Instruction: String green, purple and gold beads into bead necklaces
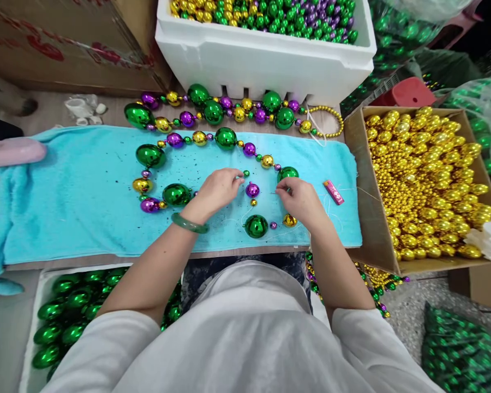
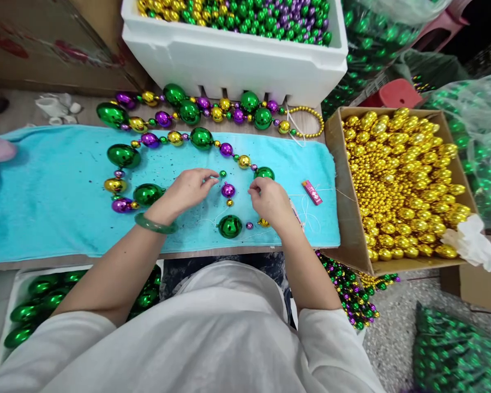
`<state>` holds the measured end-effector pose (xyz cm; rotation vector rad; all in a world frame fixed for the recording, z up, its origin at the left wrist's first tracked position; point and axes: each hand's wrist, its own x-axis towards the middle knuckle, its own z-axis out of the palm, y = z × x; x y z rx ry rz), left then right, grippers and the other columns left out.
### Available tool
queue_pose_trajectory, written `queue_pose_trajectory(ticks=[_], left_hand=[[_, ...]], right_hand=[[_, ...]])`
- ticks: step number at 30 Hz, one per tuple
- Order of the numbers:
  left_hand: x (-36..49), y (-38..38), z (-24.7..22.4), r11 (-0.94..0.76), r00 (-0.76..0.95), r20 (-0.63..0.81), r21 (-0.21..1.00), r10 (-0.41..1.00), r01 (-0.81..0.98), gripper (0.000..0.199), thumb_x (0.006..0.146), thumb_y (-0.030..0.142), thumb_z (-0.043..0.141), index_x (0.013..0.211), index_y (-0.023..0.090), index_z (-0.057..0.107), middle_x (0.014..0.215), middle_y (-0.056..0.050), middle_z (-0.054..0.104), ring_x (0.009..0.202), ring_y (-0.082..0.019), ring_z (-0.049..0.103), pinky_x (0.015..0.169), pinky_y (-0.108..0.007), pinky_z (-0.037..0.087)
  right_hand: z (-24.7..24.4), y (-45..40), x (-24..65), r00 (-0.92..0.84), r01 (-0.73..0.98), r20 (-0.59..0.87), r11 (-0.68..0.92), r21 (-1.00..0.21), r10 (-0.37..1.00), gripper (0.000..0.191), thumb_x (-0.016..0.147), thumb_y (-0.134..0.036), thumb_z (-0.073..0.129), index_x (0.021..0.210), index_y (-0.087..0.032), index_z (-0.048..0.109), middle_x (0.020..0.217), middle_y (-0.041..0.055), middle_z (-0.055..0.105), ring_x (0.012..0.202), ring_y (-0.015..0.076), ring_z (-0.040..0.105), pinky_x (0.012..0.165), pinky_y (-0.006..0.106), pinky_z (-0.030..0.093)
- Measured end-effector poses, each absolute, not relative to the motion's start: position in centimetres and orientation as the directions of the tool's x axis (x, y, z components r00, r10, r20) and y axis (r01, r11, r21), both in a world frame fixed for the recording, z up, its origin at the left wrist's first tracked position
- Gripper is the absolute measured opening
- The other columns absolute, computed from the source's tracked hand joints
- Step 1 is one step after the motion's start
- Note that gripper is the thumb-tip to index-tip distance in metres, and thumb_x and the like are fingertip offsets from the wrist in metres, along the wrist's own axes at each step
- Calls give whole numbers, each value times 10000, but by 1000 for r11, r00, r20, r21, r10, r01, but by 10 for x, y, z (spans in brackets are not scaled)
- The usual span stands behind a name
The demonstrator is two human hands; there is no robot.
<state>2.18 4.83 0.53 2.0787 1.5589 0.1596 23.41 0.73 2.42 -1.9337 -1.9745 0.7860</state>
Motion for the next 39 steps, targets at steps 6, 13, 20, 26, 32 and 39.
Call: queue_pose_trajectory(ticks=[6, 13, 20, 26, 32, 39], left_hand=[[23, 16, 2, -37, 199, -266, 512, 943, 858, 286, 926, 353, 529, 1020, 159, 716, 961, -118, 747, 938, -272, 679, 830, -352, 499], [27, 7, -6, 94, 148, -329, 618, 933, 780, 346, 879, 313, 598, 1192, 166, 617, 943, -76, 723, 841, -219, 663, 810, -325, 491], [32, 0, -12, 110, 174, -338, 677, 925, 728, 352, 833, 389, 650, 1121, 195, 594, 877, -39, 684, 777, -202, 637, 741, -318, 489], [33, -1, -16, 114, 185, -316, 730, 931, 674, 457, 821, 299, 661, 1249, 188, 547, 972, -51, 683, 843, -196, 641, 806, -325, 501], [9, 0, -3, 5, 142, -141, 726, 980, 687, 271, 862, 268, 592, 1116, 194, 653, 963, -51, 695, 823, -182, 632, 852, -338, 503], [-64, 9, 31, 21, -87, 78, 611, 993, 791, 222, 881, 326, 552, 1020, 240, 702, 985, -35, 696, 841, -180, 633, 863, -335, 511]], right_hand=[[12, 26, 200, -150, 843, -272, -21, -538, 951, 271, 897, -318, 617, 1106, -153, 662, 1037, 107, 701, 848, 211, 640, 781, 329, 463], [6, 35, 185, -224, 882, -340, 42, -469, 913, 466, 869, -352, 646, 1286, -153, 587, 1189, 146, 630, 1018, 269, 632, 875, 372, 479], [-9, 32, 200, -197, 719, -314, -81, -690, 929, 342, 808, -272, 668, 1135, -174, 665, 1008, 51, 679, 840, 170, 611, 827, 314, 479], [-12, 23, 201, -195, 682, -307, -96, -725, 931, 353, 794, -255, 691, 1141, -194, 674, 1011, 41, 698, 843, 169, 620, 840, 325, 484], [0, 12, 204, -159, 763, -177, 7, -647, 971, 428, 846, -338, 664, 1235, -162, 640, 1208, 133, 638, 838, 194, 640, 832, 369, 507], [26, 0, 239, -60, 769, -79, -4, -639, 995, 142, 817, -240, 612, 893, -176, 713, 906, 77, 708, 742, 193, 611, 748, 354, 484]])
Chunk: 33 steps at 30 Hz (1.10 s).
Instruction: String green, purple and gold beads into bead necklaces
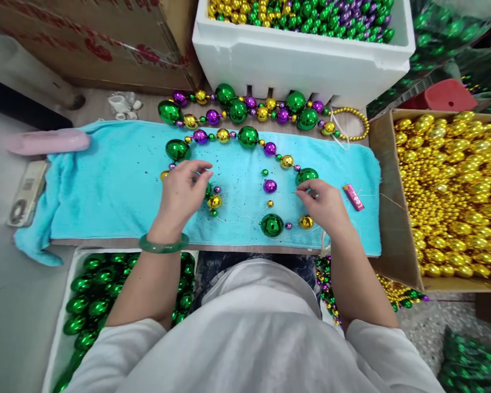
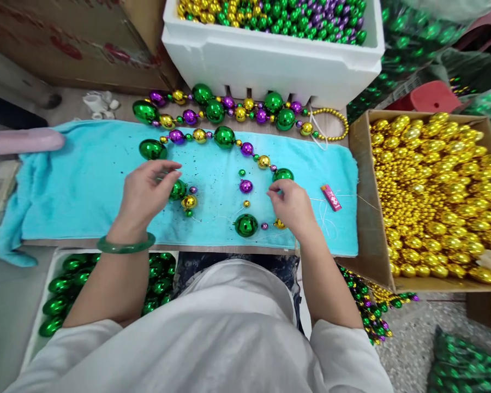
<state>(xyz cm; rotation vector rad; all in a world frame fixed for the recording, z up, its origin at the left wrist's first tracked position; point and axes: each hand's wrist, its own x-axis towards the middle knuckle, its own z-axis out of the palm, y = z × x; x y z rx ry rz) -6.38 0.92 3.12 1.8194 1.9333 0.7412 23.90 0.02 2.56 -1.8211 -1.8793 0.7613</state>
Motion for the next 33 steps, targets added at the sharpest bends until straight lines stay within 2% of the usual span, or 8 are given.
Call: queue_pose_trajectory(ticks=[4, 10, 13, 17, 20, 26, 29, 33], left_hand=[[-76, 4, 34, 36, -98, 69, 605, 993, 795, 184, 872, 351, 572, 978, 279, 703, 965, -20, 706, 842, -196, 639, 855, -348, 533], [-36, 10, 16, -73, 80, 17, 617, 997, 784, 217, 877, 292, 541, 958, 222, 729, 1004, -52, 721, 980, -227, 653, 936, -353, 507], [-9, 22, 5, -85, 146, -53, 602, 988, 794, 265, 892, 246, 503, 1004, 178, 733, 1039, -88, 730, 1036, -244, 647, 971, -366, 484], [13, 32, -6, -54, 150, -112, 595, 982, 802, 299, 899, 206, 480, 1063, 147, 723, 1104, -116, 730, 1075, -253, 646, 999, -377, 470], [21, 30, -9, -27, 160, -164, 611, 973, 791, 297, 899, 205, 487, 1065, 142, 725, 1110, -125, 733, 1078, -262, 651, 999, -385, 469], [40, 19, -17, 10, 230, -279, 655, 932, 756, 252, 871, 349, 588, 964, 188, 757, 972, -96, 751, 922, -252, 672, 859, -354, 507], [50, 16, -23, -12, 211, -236, 640, 948, 768, 287, 858, 427, 606, 951, 211, 771, 967, -95, 732, 903, -250, 663, 821, -348, 506], [57, 17, -25, 10, 198, -244, 652, 949, 758, 213, 850, 352, 609, 855, 227, 782, 965, -74, 724, 896, -233, 662, 803, -329, 501]], right_hand=[[35, -9, 259, 18, 777, -39, -38, -628, 999, 111, 808, -239, 594, 808, -202, 698, 794, 50, 697, 713, 196, 601, 705, 337, 467], [33, -2, 250, -5, 779, -93, -54, -624, 996, 105, 840, -213, 589, 833, -182, 689, 806, 47, 700, 741, 186, 618, 724, 312, 462], [25, 13, 219, -89, 802, -146, -16, -597, 985, 154, 885, -274, 584, 918, -169, 692, 910, 72, 710, 838, 208, 639, 782, 327, 471], [7, 31, 183, -156, 871, -222, 28, -491, 963, 421, 858, -403, 655, 1192, -148, 634, 1151, 144, 652, 991, 263, 633, 857, 371, 482], [-5, 39, 179, -157, 864, -258, 6, -504, 953, 382, 836, -370, 679, 1137, -135, 664, 1118, 142, 645, 985, 256, 633, 881, 372, 486], [-10, 45, 192, -84, 441, -410, -335, -833, 908, 230, 824, -312, 664, 984, -147, 660, 766, 13, 644, 653, 139, 594, 597, 269, 509], [-7, 44, 192, -97, 193, -449, -426, -884, 888, 202, 784, -284, 691, 933, -155, 643, 802, 21, 667, 654, 130, 598, 509, 232, 477], [-3, 43, 191, -75, 58, -408, -404, -913, 910, 238, 739, -317, 715, 890, -154, 632, 810, 27, 672, 696, 135, 606, 491, 217, 465]])
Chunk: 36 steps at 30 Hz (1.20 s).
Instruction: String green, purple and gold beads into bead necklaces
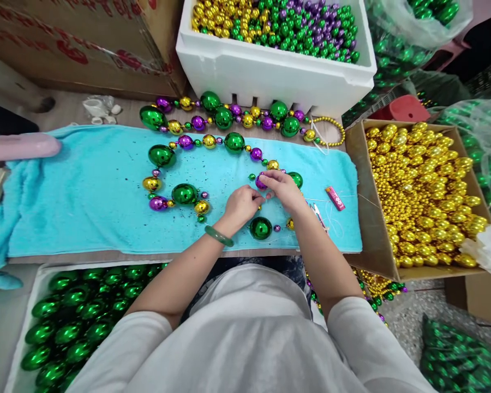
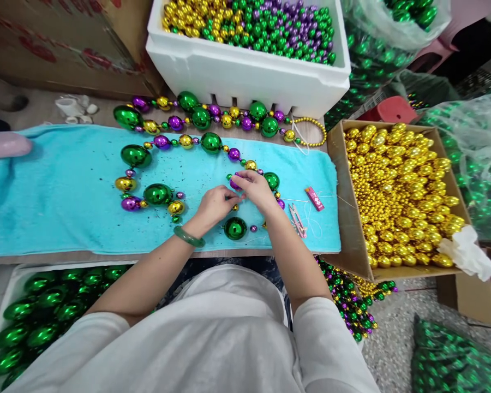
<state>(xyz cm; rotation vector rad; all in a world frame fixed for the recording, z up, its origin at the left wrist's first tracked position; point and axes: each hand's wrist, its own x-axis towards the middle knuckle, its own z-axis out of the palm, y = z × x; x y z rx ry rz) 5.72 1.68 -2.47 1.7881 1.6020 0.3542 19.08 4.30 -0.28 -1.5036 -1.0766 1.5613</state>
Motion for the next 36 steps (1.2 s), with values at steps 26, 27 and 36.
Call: queue_pose_trajectory(ticks=[26, 27, 36], left_hand=[[26, -7, 52, -171, 71, 155, 901, 985, 399, 151, 899, 305, 569, 952, 227, 687, 1130, -51, 666, 1132, -210, 588, 883, -337, 518], [27, -8, 50, -196, 131, 159, 916, 978, 351, 181, 893, 316, 587, 1028, 233, 674, 1171, -55, 658, 1148, -211, 587, 906, -340, 513], [62, -20, 1, -343, 318, 260, 909, 912, 238, 214, 822, 354, 715, 966, 203, 667, 1018, -49, 692, 981, -209, 616, 900, -372, 497]], right_hand=[[49, -2, 190, -271, -25, -191, -205, -978, 944, 247, 704, -403, 741, 748, -187, 630, 637, -7, 627, 541, 102, 560, 427, 201, 377], [54, -3, 191, -261, -24, -162, -175, -984, 952, 252, 714, -411, 741, 742, -189, 626, 625, -9, 620, 531, 100, 551, 430, 205, 383], [111, -15, 196, -185, -18, 144, 144, -989, 972, 242, 799, -411, 723, 761, -203, 605, 618, -26, 590, 545, 93, 545, 502, 230, 455]])
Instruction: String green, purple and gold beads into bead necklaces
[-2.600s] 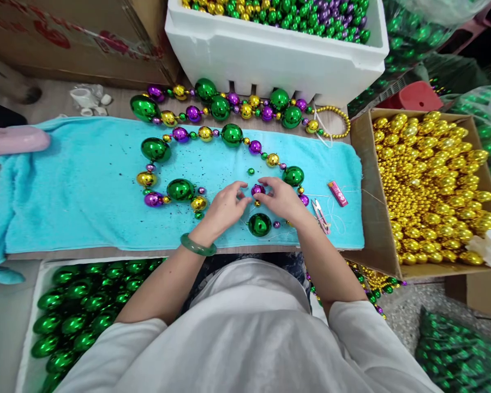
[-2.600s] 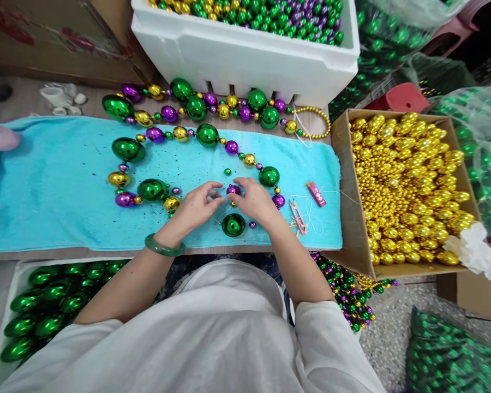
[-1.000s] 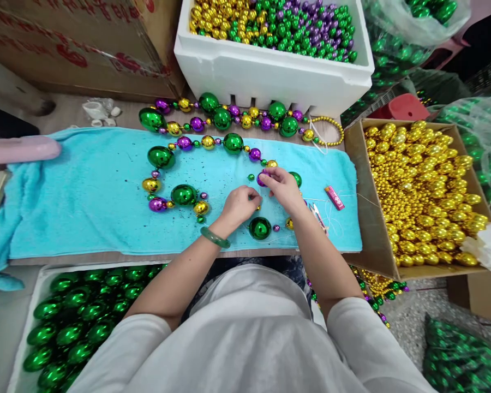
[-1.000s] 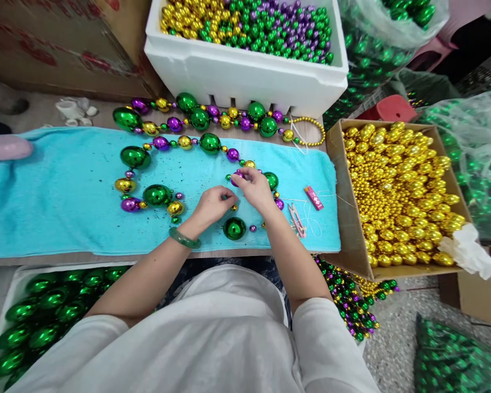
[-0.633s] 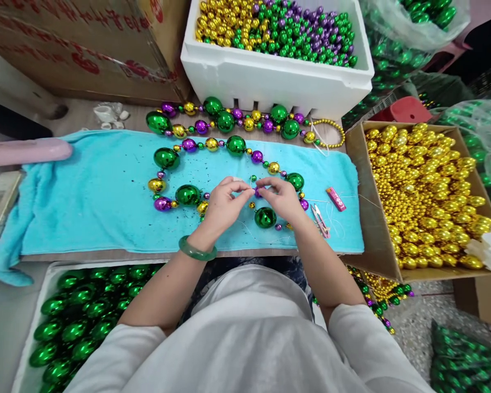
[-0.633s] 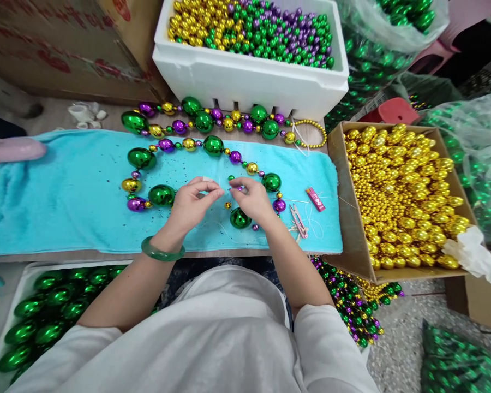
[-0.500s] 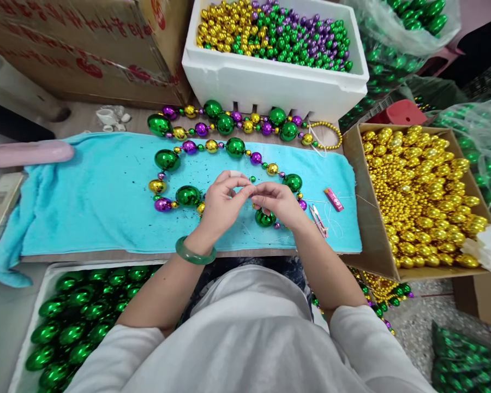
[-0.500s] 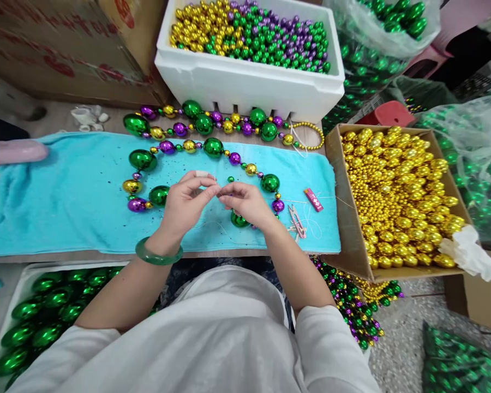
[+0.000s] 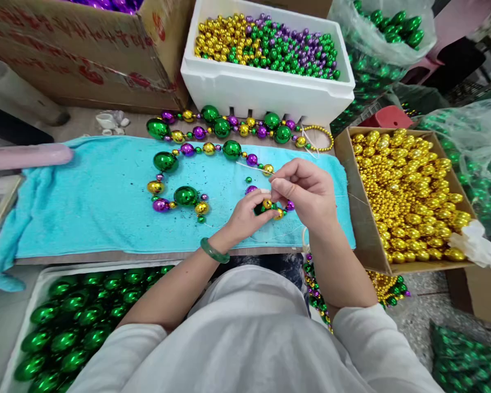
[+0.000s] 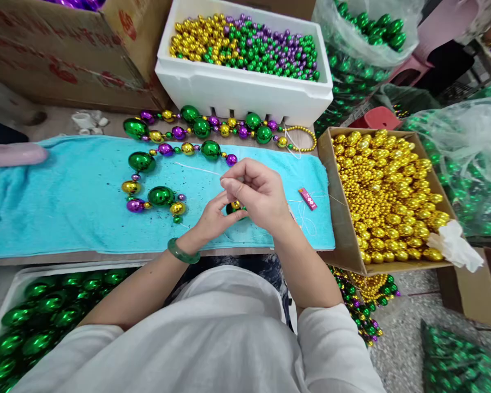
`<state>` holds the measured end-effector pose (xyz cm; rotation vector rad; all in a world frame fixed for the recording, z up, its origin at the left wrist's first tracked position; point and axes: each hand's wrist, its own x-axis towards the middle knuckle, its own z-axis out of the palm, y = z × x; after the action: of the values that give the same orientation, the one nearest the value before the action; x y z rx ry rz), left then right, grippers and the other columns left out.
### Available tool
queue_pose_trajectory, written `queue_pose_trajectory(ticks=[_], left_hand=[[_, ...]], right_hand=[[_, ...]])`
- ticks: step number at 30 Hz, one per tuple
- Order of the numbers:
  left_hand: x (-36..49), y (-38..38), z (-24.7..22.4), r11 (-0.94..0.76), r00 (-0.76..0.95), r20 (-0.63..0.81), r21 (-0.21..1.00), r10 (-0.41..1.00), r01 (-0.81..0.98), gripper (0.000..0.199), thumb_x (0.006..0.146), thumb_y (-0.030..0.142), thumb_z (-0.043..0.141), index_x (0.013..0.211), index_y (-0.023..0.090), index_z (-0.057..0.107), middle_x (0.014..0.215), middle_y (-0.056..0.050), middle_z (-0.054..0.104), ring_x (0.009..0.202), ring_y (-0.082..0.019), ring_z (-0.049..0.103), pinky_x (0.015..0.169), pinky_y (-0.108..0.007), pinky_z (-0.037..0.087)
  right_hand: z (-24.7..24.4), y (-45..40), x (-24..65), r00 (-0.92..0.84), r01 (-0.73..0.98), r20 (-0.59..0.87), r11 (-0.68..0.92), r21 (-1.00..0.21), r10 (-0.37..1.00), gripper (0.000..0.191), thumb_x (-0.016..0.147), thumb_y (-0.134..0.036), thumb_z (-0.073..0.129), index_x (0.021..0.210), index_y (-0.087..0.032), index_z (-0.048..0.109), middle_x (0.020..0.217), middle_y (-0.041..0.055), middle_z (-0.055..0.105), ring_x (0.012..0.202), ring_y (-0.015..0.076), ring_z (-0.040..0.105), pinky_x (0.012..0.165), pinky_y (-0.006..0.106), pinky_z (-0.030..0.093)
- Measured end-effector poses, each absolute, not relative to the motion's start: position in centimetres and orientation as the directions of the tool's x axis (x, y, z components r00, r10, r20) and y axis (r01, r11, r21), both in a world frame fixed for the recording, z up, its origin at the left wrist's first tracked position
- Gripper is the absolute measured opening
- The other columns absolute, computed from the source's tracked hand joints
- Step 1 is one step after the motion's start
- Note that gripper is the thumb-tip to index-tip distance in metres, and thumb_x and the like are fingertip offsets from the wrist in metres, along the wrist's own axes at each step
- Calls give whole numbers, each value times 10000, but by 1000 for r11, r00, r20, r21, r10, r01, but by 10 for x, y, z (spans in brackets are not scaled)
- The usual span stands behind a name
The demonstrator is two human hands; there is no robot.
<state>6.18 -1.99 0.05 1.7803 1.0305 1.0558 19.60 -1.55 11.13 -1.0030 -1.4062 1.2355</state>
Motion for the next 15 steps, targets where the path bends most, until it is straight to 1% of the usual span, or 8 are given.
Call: queue_pose_trajectory(ticks=[2, 4, 5, 7, 9, 11, 13, 15], left_hand=[[64, -18, -2, -375, 273, 319, 909, 908, 184, 182, 848, 358, 689, 940, 203, 668, 1030, -54, 685, 984, -204, 619, 897, -368, 499], [64, -16, -2, -392, 264, 344, 907, 901, 155, 222, 853, 395, 683, 973, 210, 660, 1051, -56, 673, 1007, -204, 617, 918, -371, 495], [65, -15, -2, -395, 265, 349, 906, 899, 150, 290, 835, 425, 699, 1028, 216, 647, 1079, -60, 665, 1036, -212, 612, 937, -378, 490], [67, -13, -4, -395, 277, 348, 908, 896, 139, 539, 765, 492, 753, 1201, 232, 573, 1188, -82, 631, 1118, -238, 592, 977, -399, 481], [70, -13, -8, -391, 307, 339, 911, 889, 128, 813, 698, 536, 792, 1369, 251, 432, 1328, -118, 560, 1199, -267, 564, 998, -416, 479], [70, -12, -13, -400, 343, 327, 901, 881, 169, 948, 689, 542, 798, 1453, 267, 310, 1409, -145, 495, 1247, -291, 541, 1014, -439, 474], [63, -6, -15, -440, 374, 325, 852, 869, 283, 927, 740, 504, 772, 1479, 263, 266, 1418, -155, 483, 1264, -303, 526, 1041, -470, 454], [47, 6, -12, -483, 395, 318, 752, 862, 449, 790, 817, 432, 711, 1466, 236, 304, 1388, -158, 506, 1270, -310, 511, 1075, -500, 419]], right_hand=[[116, -16, 199, -172, -15, 213, 213, -977, 962, 250, 806, -416, 727, 772, -205, 598, 617, -31, 579, 538, 90, 540, 501, 232, 461], [117, -15, 202, -145, -9, 270, 272, -962, 952, 249, 820, -417, 722, 784, -209, 591, 617, -36, 570, 530, 87, 534, 499, 234, 462], [118, -14, 203, -124, -2, 294, 296, -955, 948, 248, 830, -420, 715, 789, -212, 587, 616, -38, 565, 524, 84, 528, 494, 233, 458], [119, -11, 206, -77, 25, 331, 334, -942, 940, 250, 851, -434, 694, 796, -217, 584, 617, -42, 556, 515, 80, 520, 479, 229, 447], [125, -9, 209, -30, 62, 367, 368, -928, 930, 252, 864, -448, 678, 803, -220, 589, 620, -45, 552, 511, 75, 519, 459, 220, 432], [135, -8, 213, 13, 80, 419, 416, -906, 908, 233, 868, -427, 683, 799, -219, 604, 618, -48, 562, 504, 66, 523, 440, 206, 413], [149, -8, 220, 57, 54, 514, 512, -858, 856, 174, 866, -339, 702, 778, -211, 624, 604, -50, 579, 485, 58, 523, 427, 201, 401], [165, -6, 231, 114, 32, 612, 613, -790, 783, 121, 857, -199, 698, 751, -199, 640, 593, -47, 593, 474, 64, 533, 435, 218, 413]])
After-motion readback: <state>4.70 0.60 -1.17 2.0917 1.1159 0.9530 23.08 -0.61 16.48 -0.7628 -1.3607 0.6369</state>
